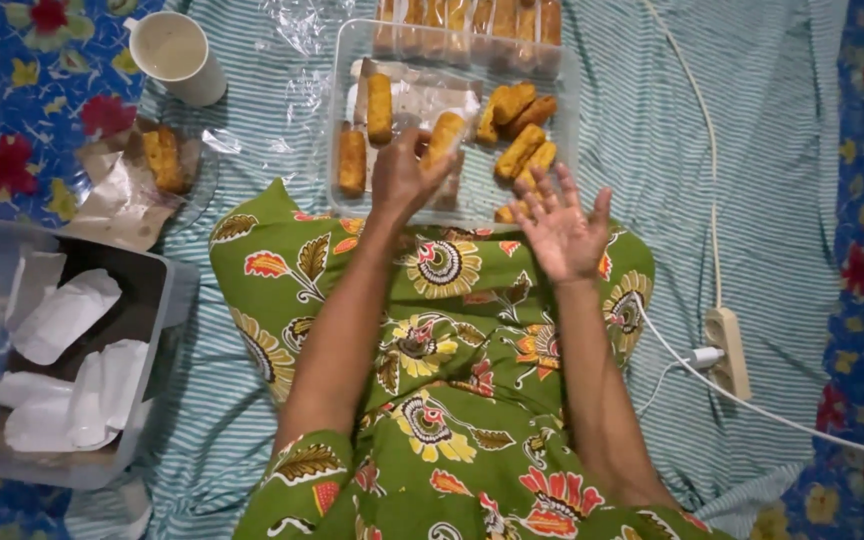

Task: Wrapping individual fried food items in small plastic sheets for packaging

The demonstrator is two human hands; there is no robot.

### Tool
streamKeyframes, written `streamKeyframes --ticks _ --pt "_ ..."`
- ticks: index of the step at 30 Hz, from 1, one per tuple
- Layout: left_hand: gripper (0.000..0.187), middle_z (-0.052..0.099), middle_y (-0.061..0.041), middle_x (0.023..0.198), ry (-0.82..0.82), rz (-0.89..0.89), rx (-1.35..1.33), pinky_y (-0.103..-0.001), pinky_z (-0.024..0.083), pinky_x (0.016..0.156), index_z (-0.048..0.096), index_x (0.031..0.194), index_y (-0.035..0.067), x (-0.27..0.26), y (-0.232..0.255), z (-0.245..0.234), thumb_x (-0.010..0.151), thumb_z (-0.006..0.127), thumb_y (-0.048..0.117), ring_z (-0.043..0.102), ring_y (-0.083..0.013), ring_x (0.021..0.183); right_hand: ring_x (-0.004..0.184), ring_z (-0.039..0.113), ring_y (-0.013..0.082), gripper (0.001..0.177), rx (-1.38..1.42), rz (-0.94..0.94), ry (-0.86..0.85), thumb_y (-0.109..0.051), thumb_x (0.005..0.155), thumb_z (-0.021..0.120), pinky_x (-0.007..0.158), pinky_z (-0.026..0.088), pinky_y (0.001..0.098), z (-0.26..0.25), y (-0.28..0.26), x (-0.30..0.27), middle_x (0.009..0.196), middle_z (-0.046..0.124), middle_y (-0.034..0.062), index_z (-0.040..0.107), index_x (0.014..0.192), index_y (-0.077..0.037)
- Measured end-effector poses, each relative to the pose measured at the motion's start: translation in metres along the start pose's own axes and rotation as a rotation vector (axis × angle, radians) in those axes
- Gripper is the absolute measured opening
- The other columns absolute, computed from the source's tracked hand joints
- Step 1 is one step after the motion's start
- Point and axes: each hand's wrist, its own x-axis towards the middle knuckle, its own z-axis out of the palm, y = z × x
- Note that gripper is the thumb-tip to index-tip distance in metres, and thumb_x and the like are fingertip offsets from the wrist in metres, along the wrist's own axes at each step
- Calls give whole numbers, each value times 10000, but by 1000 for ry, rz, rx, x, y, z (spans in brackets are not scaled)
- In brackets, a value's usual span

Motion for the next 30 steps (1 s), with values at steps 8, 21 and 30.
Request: streamKeyframes --ticks 8,21,30 --pt "402 717 -108 828 -8 180 281 -486 618 720 676 997 123 27 -59 60 798 817 442 744 -361 846 1394 513 378 828 65 -50 117 -681 853 593 1193 394 582 -31 -9 -6 1512 518 167 451 1466 -144" --pt "417 643 -105 862 -47 148 578 -594 609 689 631 961 97 36 -88 88 791 818 429 722 -410 834 1324 584 383 774 104 -49 120 -636 868 620 1125 474 574 -36 -3 5 1450 573 187 493 1443 -133" --pt "496 579 -131 1005 -52 75 571 -641 596 773 639 1062 16 36 -87 89 759 872 332 672 -446 982 1341 582 395 718 114 -51 101 -606 884 623 1122 477 577 -37 -3 4 1447 592 194 542 1420 -137"
